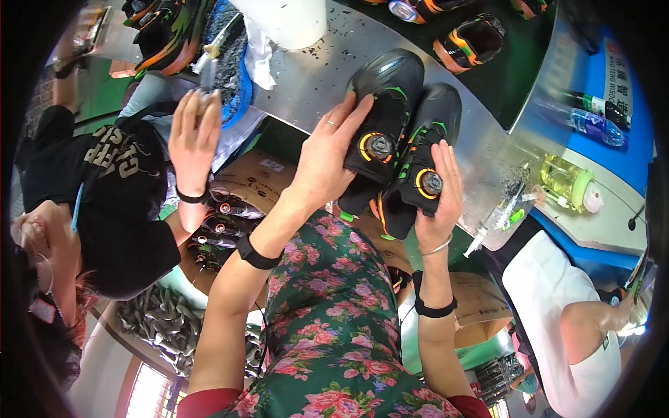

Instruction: Inspecting, handling, and assembling cycling shoes at a factory workbench.

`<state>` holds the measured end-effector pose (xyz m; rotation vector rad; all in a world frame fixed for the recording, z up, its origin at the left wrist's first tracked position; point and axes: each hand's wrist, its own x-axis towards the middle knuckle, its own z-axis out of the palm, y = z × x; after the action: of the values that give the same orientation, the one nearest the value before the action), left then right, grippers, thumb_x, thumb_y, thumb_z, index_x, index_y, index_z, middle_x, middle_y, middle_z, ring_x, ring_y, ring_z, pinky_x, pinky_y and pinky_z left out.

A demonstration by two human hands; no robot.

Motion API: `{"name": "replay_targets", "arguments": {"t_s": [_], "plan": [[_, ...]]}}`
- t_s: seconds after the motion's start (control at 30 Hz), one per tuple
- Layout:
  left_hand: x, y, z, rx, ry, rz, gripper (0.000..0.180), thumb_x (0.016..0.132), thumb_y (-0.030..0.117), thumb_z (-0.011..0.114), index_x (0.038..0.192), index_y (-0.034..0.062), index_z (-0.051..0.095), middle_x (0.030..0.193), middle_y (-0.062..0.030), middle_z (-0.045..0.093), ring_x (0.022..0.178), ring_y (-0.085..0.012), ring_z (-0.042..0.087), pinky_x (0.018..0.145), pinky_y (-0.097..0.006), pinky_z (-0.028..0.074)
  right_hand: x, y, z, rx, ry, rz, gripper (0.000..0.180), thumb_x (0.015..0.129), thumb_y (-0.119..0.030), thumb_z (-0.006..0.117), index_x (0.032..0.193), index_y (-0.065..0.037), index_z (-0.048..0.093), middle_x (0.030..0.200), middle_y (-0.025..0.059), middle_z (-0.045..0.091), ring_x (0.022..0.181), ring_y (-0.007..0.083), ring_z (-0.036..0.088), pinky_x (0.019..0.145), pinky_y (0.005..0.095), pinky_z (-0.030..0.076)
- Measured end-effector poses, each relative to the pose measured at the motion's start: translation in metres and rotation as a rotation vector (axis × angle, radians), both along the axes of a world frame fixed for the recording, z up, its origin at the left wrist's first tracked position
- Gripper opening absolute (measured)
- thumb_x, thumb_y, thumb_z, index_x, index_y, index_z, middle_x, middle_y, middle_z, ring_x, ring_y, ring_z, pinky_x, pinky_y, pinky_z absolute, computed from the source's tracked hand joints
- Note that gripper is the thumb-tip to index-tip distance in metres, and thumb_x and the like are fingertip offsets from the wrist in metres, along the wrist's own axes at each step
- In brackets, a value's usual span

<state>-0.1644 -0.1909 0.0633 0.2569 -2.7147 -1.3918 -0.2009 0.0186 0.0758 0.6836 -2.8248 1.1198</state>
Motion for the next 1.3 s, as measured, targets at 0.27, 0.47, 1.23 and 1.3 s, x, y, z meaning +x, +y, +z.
{"name": "replay_targets", "arguments": {"t_s": [0.27,0.47,1.23,1.3], "plan": [[0.0,-0.002,-0.001,0.007,0.027,0.011,0.082,0.069,0.005,0.071,0.145,0.0131,0.042,0.144,-0.024,0.043,0.126,-0.0424,0.046,0.102,-0.045,0.044,0.0,-0.003,0.002,-0.01,0.016,-0.004,0.05,0.086,-0.022,0.064,0.131,-0.002,0.059,0.137,0.0163,0.056,0.13,0.0342,0.05,0.107,0.0407,0.037],[0.003,-0.001,0.003,0.038,-0.01,0.063,0.073,0.076,0.016,0.074,0.143,0.0105,0.047,0.143,-0.0258,0.045,0.128,-0.0411,0.048,0.107,-0.042,0.04,-0.001,-0.001,0.006,-0.082,-0.026,0.097,0.061,0.084,-0.029,0.059,0.135,0.004,0.053,0.14,0.0217,0.051,0.133,0.0382,0.045,0.111,0.0454,0.032],[-0.002,0.012,-0.011,0.067,0.123,0.16,0.073,0.07,0.022,0.073,0.138,0.0105,0.049,0.142,-0.0259,0.044,0.122,-0.044,0.049,0.097,-0.048,0.047,-0.001,0.004,-0.003,-0.082,-0.012,0.073,0.082,0.097,-0.058,0.039,0.136,0.013,0.045,0.141,0.0287,0.047,0.129,0.0421,0.048,0.109,0.048,0.035],[-0.004,0.013,-0.009,0.083,0.108,0.149,0.075,0.068,0.019,0.073,0.139,0.0102,0.048,0.143,-0.0261,0.043,0.123,-0.0451,0.047,0.098,-0.048,0.046,-0.001,0.003,-0.002,-0.102,-0.002,0.074,0.078,0.098,-0.055,0.039,0.136,0.013,0.045,0.14,0.0291,0.047,0.129,0.0429,0.047,0.109,0.0487,0.035]]}}
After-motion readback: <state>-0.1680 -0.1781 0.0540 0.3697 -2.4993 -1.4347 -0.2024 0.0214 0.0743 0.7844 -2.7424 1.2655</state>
